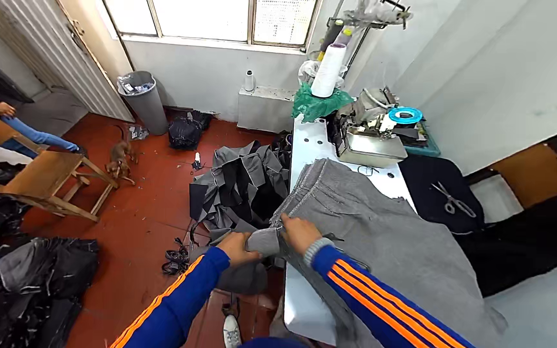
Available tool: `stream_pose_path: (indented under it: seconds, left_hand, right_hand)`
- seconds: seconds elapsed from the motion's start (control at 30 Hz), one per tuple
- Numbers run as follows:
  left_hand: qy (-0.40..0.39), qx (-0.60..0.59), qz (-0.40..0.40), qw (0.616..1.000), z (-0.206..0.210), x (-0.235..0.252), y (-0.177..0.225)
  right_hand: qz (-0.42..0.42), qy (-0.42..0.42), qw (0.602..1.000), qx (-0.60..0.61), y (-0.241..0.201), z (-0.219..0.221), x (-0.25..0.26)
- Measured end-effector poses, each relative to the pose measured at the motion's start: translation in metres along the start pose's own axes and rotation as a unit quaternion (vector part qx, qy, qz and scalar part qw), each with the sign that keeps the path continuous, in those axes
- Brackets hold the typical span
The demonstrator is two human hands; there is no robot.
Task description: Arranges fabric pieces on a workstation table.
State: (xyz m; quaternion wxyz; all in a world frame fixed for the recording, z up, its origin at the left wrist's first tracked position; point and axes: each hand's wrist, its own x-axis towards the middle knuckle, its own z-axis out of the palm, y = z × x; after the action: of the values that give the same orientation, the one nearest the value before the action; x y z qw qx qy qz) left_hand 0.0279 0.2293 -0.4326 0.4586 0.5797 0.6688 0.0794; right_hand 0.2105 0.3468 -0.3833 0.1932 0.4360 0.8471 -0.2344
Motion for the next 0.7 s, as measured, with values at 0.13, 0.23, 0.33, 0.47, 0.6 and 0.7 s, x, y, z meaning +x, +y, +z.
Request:
stream_pose_path:
  seconds: [0.13,0.23,0.33,0.47,0.6,0.7]
  left_hand:
    - [0.008,0.047,0.049,0.998,-0.014,-0.032,0.033]
    - [0.045,0.03,0.083,0.995,-0.041,-0.074,0.046]
    - [0.129,-0.011,0.193,0.973,-0.071,-0.146,0.06]
    - [0.263,0.019,0.443,0.857,-0.115,-0.238,0.087]
    - [0.534,-0.035,0.388,0.75,-0.146,-0.307,0.069]
    - [0.643,-0.128,0.28,0.701,-0.152,-0.306,0.096]
  right_hand:
    - [-0.002,0.033,0.999,0.004,-0.011,0.008,0.005]
    - [-0.067,0.071,0.989,0.11,-0.002,-0.01,-0.022]
    - [-0.228,0.022,0.922,0.313,0.0,-0.019,-0.071]
    - [-0.301,0.002,0.88,0.367,-0.034,0.022,-0.102]
    - [-0.207,0.084,0.907,0.357,-0.05,0.059,-0.121]
    - [-0.214,0.244,0.879,0.348,-0.004,0.042,-0.176]
